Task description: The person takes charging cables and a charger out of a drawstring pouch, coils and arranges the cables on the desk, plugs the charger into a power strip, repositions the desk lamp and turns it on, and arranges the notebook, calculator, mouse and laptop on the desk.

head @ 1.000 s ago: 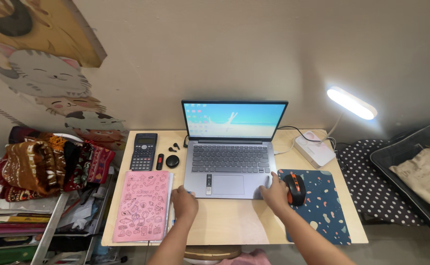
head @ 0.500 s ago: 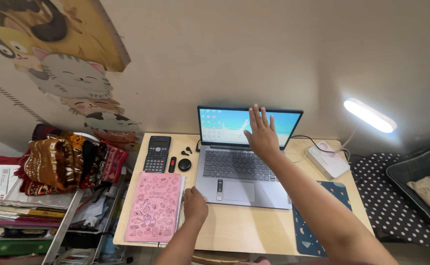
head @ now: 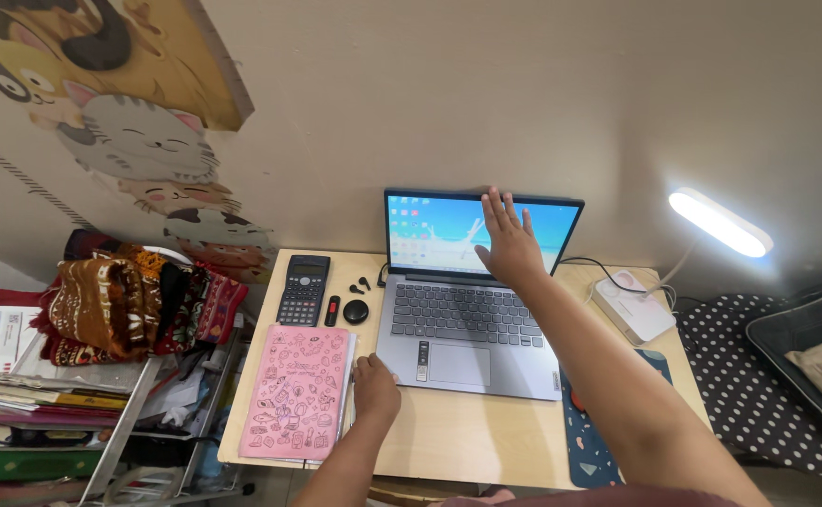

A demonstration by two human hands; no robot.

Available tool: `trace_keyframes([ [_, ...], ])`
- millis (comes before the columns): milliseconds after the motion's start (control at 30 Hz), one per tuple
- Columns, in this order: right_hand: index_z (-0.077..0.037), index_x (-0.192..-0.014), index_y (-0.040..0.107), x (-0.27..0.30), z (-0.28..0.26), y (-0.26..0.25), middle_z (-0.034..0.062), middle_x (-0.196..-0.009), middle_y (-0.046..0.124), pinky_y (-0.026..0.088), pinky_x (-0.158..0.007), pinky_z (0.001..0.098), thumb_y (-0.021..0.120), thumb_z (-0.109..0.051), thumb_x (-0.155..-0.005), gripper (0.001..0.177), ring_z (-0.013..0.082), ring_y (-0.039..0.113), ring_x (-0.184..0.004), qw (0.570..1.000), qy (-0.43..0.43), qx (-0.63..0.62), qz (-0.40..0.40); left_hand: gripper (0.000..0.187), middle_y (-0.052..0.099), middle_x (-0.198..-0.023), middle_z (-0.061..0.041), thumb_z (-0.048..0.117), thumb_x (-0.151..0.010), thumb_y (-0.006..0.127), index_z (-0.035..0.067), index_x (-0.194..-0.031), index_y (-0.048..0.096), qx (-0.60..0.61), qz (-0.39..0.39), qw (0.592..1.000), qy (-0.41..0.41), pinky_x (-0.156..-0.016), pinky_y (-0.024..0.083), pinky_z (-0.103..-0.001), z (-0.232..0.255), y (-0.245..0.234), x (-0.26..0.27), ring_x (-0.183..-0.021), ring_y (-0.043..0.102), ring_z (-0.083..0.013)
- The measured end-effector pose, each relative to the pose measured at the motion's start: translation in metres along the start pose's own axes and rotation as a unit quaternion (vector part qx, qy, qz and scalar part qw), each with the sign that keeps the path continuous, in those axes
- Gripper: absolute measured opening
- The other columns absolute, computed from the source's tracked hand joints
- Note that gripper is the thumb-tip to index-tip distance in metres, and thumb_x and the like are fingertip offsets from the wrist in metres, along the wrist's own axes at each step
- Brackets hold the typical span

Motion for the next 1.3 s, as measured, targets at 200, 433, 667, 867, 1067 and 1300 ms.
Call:
trace_keyframes([
  [200,-0.001,-0.159,0.026,0.047,0.026,-0.004,0.0192,-0.169,0.021,0.02,-0.124,0.0544,0.064,-0.036,-0.098,0.08,0.0359,0.019,-0.156,0.989,-0.018,-0.097,0.106,0.05,0.05,-0.131,-0.021,0.013,-0.088,0.072,-0.004,-0.129,0.048,-0.011,0.004,1.0,-0.009,-0.104,0.046,-0.045,-0.003,0.001,0.001,-0.125,0.049,-0.039],
  [433,0.008,-0.142,0.044,0.215,0.075,0.12,0.0363,-0.146,0.045,0.045,-0.109,0.0488,0.072,-0.018,-0.085,0.069,0.0526,0.052,-0.127,0.961,0.209,-0.169,0.059,0.049,0.052,-0.128,-0.022,0.011,-0.086,0.073,-0.004,-0.126,0.051,-0.022,0.008,1.0,0.006,-0.105,0.045,-0.047,-0.008,0.006,-0.012,-0.124,0.05,-0.0409],
  [667,-0.003,-0.152,0.04,0.253,0.083,0.184,0.0296,-0.149,0.043,0.035,-0.112,0.0514,0.069,-0.029,-0.087,0.076,0.0517,0.042,-0.13,0.909,0.359,-0.212,-0.025,0.049,0.057,-0.124,-0.023,0.019,-0.082,0.081,-0.006,-0.117,0.057,-0.036,-0.051,0.998,0.002,-0.102,0.049,-0.044,-0.006,0.001,-0.026,-0.121,0.056,-0.0386],
  [867,-0.009,-0.154,0.04,0.261,0.082,0.177,0.022,-0.152,0.043,0.032,-0.115,0.0467,0.069,-0.035,-0.086,0.079,0.044,0.037,-0.137,0.85,0.438,-0.288,-0.041,0.047,0.06,-0.122,-0.025,0.016,-0.081,0.08,-0.008,-0.115,0.058,-0.039,-0.051,0.998,0.015,-0.1,0.051,-0.043,-0.002,-0.006,-0.019,-0.117,0.059,-0.0393],
  [1067,-0.006,-0.155,0.042,0.271,0.076,0.161,0.0205,-0.15,0.047,0.034,-0.114,0.0442,0.067,-0.034,-0.088,0.076,0.0405,0.04,-0.138,0.819,0.459,-0.345,-0.016,0.046,0.058,-0.124,-0.025,0.015,-0.082,0.08,-0.007,-0.116,0.057,-0.026,-0.064,0.998,-0.015,-0.099,0.051,-0.044,-0.006,-0.013,-0.003,-0.117,0.059,-0.0399],
  [1300,-0.005,-0.154,0.046,0.287,0.068,0.149,0.0226,-0.146,0.052,0.038,-0.113,0.0433,0.067,-0.034,-0.088,0.074,0.0401,0.046,-0.136,0.823,0.453,-0.343,-0.008,0.048,0.057,-0.125,-0.025,0.016,-0.083,0.079,-0.006,-0.118,0.055,-0.031,-0.056,0.998,-0.005,-0.103,0.049,-0.044,-0.012,-0.013,0.016,-0.121,0.057,-0.04],
])
Point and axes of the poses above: each hand's wrist, its own x-axis away from the middle knuckle, its own y-axis out of the palm, z = x × y, the point moved 9 cm from there along -x, towards the middle knuckle
